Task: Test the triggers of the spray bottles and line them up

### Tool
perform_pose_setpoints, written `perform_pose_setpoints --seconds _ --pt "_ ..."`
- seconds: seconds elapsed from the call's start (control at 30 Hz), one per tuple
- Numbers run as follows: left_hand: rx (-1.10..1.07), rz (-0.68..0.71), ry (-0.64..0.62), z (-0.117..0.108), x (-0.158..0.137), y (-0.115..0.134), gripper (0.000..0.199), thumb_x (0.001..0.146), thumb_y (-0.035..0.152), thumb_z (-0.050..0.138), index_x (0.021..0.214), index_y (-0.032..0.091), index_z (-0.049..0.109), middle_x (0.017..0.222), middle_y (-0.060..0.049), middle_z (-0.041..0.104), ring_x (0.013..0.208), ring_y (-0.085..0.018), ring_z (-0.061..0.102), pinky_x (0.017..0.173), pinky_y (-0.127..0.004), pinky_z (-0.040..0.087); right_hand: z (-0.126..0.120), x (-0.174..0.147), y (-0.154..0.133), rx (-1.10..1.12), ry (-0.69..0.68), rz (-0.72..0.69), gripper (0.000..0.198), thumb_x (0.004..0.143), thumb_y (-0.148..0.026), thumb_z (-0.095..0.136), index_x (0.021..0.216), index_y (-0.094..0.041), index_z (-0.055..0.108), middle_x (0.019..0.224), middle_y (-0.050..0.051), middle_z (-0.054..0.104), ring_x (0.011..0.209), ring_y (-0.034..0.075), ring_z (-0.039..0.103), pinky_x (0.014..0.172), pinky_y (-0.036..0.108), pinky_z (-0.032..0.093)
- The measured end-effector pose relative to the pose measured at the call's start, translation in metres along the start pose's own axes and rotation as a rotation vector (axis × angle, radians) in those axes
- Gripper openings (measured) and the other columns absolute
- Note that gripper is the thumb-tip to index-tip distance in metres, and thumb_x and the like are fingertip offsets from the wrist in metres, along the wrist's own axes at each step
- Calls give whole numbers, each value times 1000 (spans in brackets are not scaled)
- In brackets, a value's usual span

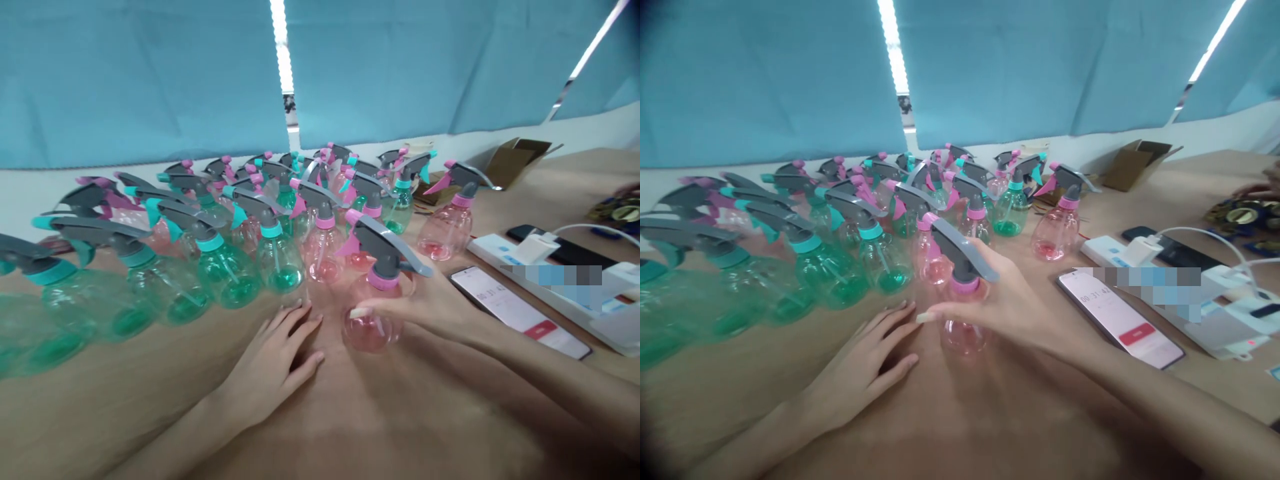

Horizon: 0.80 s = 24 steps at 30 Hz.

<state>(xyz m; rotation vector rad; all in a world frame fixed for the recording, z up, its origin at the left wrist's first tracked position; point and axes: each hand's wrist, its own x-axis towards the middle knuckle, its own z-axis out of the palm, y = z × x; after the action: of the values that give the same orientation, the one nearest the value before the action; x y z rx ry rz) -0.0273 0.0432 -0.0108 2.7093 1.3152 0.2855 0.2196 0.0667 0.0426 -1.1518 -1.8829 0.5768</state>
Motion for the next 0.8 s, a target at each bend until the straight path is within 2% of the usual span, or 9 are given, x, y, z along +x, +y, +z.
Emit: perform_pose_setpoints --seconds 0.1,0.23,0.37,0.5,0.6,0.8 --pt "17 16 5 0 2 0 42 96 38 48 134 20 47 143 -11 42 130 -29 37 103 -48 34 -3 -8 5 9 9 17 40 69 -39 74 102 -25 57 96 0 64 86 19 59 78 34 48" --pt "36 8 15 0 5 6 40 96 36 48 132 19 48 140 -12 45 128 -29 40 101 -48 36 -8 -15 9 -15 -4 40 32 76 -40 68 102 -25 59 101 1 66 93 21 60 79 36 47" --pt "52 38 16 1 9 17 39 96 33 47 131 17 49 138 -13 46 127 -29 41 101 -47 36 -21 -15 15 -105 37 -18 33 75 -45 67 100 -24 62 97 3 67 90 23 61 76 36 46" --pt "73 70 9 3 16 31 38 95 32 50 129 16 52 136 -15 48 128 -30 40 102 -48 35 -44 -12 27 -242 101 72 39 75 -52 64 93 -18 64 90 8 69 83 25 63 70 37 46" --pt "77 84 19 6 23 40 37 95 31 50 129 17 53 136 -14 48 128 -31 40 102 -49 35 -63 -5 43 -291 109 155 40 75 -56 61 85 -18 63 78 7 68 69 23 63 60 33 44" --pt "29 136 50 9 40 51 34 94 29 50 127 21 53 132 -11 52 125 -30 44 99 -48 39 -81 24 73 -443 184 184 36 75 -55 60 77 -19 57 67 4 61 64 21 58 57 31 37"
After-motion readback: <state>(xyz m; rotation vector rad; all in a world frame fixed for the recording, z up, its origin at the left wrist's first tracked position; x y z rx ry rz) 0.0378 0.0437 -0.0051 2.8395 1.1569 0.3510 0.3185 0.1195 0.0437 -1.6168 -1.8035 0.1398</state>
